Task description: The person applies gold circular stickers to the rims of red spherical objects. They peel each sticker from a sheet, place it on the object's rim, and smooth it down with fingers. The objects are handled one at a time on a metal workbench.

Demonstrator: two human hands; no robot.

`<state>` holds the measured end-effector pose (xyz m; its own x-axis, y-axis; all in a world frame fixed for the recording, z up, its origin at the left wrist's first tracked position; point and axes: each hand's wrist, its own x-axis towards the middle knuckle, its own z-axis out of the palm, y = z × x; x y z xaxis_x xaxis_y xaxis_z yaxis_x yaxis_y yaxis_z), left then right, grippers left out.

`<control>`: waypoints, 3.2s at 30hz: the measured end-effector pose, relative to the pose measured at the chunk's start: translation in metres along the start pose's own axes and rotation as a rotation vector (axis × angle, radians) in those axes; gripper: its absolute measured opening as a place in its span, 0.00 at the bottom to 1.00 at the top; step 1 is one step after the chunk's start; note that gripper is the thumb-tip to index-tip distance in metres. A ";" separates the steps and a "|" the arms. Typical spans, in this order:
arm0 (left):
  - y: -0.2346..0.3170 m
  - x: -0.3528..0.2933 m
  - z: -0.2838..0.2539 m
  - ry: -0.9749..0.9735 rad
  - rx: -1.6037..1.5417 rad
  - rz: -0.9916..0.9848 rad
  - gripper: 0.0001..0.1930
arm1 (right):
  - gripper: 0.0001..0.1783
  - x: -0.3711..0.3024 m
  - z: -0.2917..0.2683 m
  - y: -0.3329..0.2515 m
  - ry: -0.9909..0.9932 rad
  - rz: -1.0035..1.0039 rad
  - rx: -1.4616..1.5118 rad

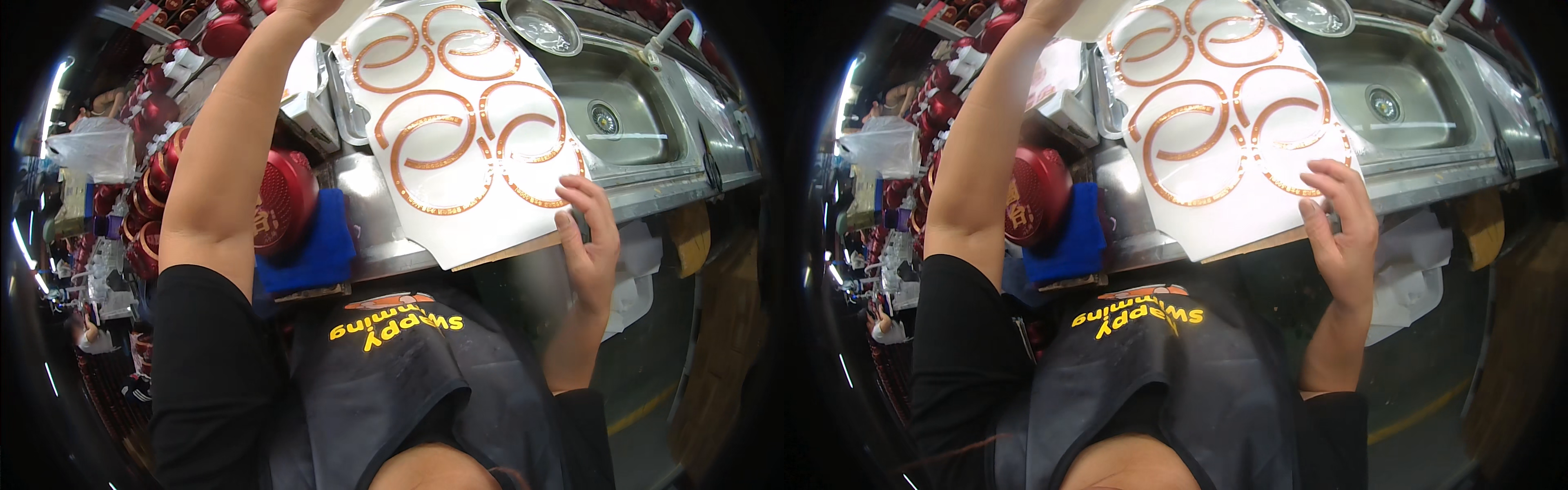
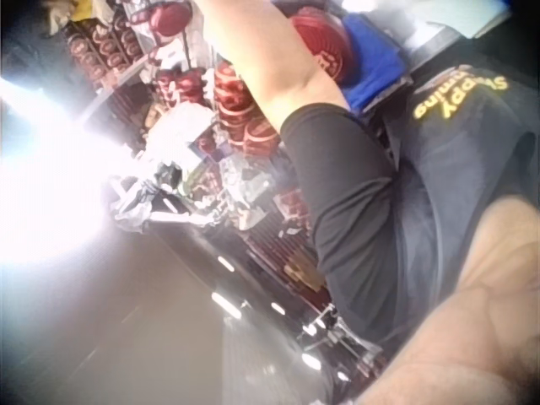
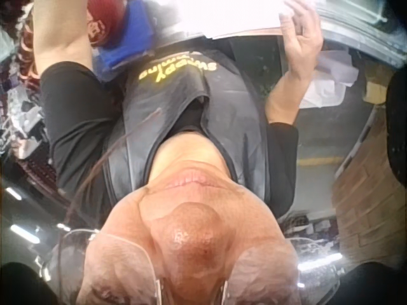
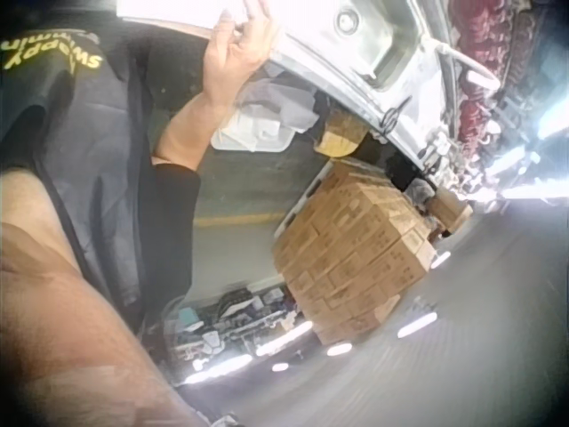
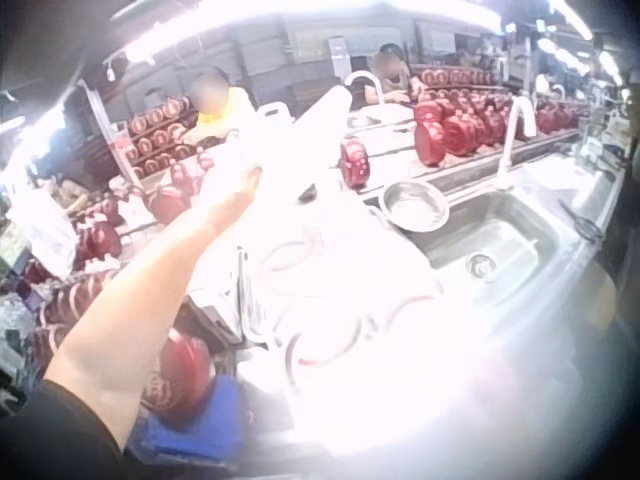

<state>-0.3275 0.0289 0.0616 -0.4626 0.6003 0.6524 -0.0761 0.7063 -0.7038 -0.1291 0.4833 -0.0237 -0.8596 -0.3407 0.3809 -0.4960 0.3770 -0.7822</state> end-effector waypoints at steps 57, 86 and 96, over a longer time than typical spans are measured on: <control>0.055 -0.235 -0.309 -0.164 -1.493 -1.600 0.47 | 0.24 0.215 -0.078 0.386 -0.401 0.414 -1.232; -0.052 -0.151 -0.320 -0.531 -2.187 -1.284 0.07 | 0.14 0.135 0.141 -0.206 -0.546 -0.617 0.018; -0.023 -0.197 -0.273 -0.439 -1.171 -1.273 0.11 | 0.12 0.135 0.234 -0.154 -0.432 -0.392 -0.049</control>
<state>0.0067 -0.0033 0.0264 -0.8184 -0.4717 0.3283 -0.0239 0.5987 0.8006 -0.1399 0.1779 0.0329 -0.4876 -0.7791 0.3940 -0.7809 0.1874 -0.5959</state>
